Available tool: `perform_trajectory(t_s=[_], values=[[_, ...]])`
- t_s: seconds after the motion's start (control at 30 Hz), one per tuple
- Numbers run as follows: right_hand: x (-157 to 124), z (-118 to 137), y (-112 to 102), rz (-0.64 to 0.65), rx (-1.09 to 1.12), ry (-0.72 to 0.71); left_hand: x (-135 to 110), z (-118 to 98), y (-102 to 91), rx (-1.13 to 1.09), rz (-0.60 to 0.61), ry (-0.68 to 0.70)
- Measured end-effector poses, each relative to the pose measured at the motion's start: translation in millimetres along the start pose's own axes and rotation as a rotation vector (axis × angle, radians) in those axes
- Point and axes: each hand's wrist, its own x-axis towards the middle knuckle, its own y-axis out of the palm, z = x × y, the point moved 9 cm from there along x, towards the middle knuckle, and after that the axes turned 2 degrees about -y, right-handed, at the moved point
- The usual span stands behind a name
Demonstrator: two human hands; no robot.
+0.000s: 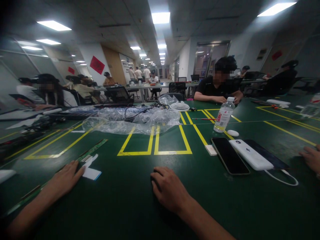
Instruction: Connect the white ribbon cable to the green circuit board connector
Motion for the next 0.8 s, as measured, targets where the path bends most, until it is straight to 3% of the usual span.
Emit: perform_trajectory(t_s=[0.23, 0.37, 0.53, 0.7, 0.8], values=[[-1, 1, 0, -0.007, -0.018, -0.022, -4, -7, -11.9, 0.023, -0.012, -0.010], [0, 3, 0, 0.001, -0.028, -0.021, -10, -31, -14.0, 0.047, -0.010, 0.127], [0, 4, 1, 0.002, -0.050, -0.030, -40, -116, -14.1, 0.000, 0.097, 0.418], [1, 4, 2, -0.011, -0.057, -0.022, -89, -226, -26.7, -0.073, 0.118, 0.767], [0, 7, -1, -0.047, -0.056, -0.020, -110, -271, -30.6, -0.121, 0.119, 0.904]])
